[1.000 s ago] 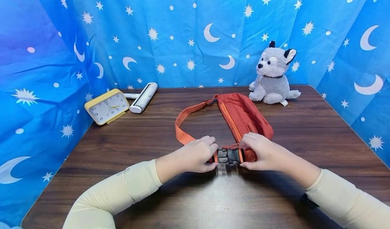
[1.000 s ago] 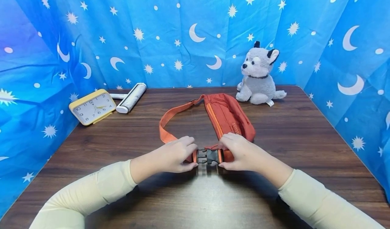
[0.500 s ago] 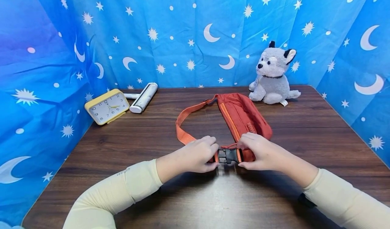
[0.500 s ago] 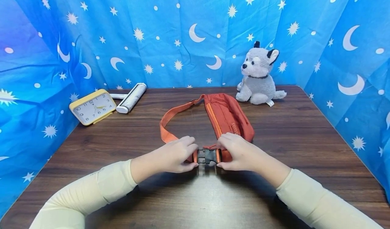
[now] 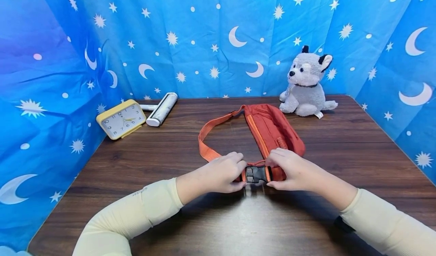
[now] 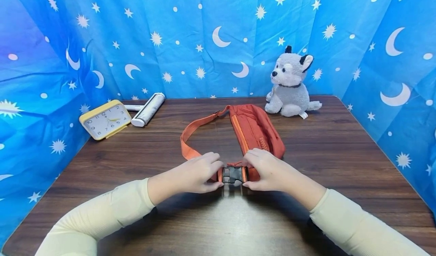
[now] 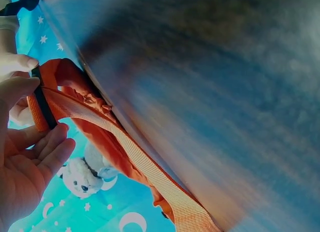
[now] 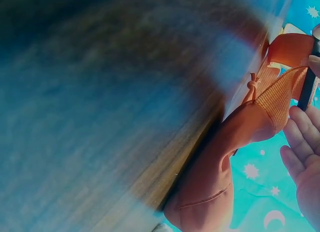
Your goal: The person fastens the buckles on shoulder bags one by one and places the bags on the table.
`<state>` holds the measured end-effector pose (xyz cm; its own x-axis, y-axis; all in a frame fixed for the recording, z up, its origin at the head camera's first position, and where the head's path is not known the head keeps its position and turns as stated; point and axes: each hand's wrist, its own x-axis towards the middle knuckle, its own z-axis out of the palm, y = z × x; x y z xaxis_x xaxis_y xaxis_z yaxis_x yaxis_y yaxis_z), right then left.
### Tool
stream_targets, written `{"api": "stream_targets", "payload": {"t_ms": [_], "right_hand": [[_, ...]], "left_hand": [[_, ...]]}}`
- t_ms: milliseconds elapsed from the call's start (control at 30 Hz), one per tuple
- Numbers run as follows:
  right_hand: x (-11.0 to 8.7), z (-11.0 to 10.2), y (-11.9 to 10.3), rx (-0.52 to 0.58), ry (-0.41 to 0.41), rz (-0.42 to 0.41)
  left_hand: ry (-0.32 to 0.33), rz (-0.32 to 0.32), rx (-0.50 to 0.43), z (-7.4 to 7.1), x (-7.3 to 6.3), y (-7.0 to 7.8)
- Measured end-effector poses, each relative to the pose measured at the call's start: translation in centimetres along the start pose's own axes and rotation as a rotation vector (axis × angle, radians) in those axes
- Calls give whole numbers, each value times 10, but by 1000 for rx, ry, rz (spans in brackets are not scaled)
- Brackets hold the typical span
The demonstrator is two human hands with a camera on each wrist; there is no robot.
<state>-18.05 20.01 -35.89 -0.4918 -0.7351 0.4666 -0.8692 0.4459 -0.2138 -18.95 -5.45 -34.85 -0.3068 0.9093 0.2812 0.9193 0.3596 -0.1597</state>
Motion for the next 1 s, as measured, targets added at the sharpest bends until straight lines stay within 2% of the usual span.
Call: {"api": "stream_targets", "payload": {"t_ms": [400, 733, 1000], "right_hand": [[1, -1, -2, 12, 2, -4], [1, 0, -3, 16, 1, -12], [1, -1, -2, 13, 4, -5]], "left_hand": [[8, 2, -7, -1, 1, 1], [-76, -28, -19, -4, 1, 1], [-59, -22, -14, -3, 1, 0]]}}
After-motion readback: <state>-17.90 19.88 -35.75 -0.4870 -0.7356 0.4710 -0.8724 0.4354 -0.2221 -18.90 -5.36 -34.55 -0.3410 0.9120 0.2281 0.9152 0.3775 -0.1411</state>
